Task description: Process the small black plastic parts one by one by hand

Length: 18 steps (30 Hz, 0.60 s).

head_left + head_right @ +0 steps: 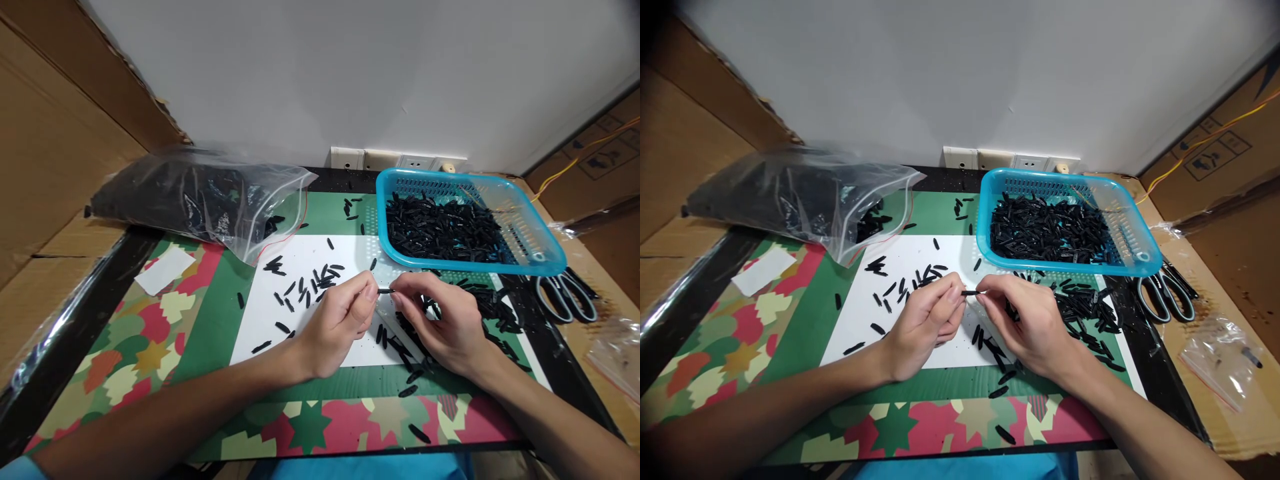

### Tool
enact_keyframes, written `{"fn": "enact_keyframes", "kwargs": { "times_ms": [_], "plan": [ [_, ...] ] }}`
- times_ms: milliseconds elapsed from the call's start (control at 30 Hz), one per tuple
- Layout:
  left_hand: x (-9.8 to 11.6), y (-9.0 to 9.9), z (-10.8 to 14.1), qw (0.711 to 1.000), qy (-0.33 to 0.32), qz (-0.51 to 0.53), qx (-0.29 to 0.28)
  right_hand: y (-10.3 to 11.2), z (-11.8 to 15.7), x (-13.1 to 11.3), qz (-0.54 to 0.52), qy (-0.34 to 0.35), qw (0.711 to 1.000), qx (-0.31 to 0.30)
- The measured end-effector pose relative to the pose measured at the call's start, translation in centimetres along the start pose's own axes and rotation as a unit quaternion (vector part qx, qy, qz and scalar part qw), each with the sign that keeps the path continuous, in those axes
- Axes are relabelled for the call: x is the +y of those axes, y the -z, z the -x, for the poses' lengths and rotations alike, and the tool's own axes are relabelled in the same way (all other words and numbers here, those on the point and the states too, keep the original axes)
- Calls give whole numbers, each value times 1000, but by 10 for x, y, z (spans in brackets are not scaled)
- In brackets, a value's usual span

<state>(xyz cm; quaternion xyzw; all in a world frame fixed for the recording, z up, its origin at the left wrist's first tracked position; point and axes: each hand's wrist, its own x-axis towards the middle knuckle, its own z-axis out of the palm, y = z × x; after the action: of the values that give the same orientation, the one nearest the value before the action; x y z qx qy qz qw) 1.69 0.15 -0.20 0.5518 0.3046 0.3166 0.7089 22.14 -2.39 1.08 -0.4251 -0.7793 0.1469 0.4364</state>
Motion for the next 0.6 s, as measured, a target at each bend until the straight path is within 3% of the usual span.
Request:
{"fn": "enact_keyframes", "kwargs": {
  "times_ms": [600],
  "plan": [
    [1,1,1,1000,-12,-2,-15,1,0,-1,8,4,1000,7]
  ]
}}
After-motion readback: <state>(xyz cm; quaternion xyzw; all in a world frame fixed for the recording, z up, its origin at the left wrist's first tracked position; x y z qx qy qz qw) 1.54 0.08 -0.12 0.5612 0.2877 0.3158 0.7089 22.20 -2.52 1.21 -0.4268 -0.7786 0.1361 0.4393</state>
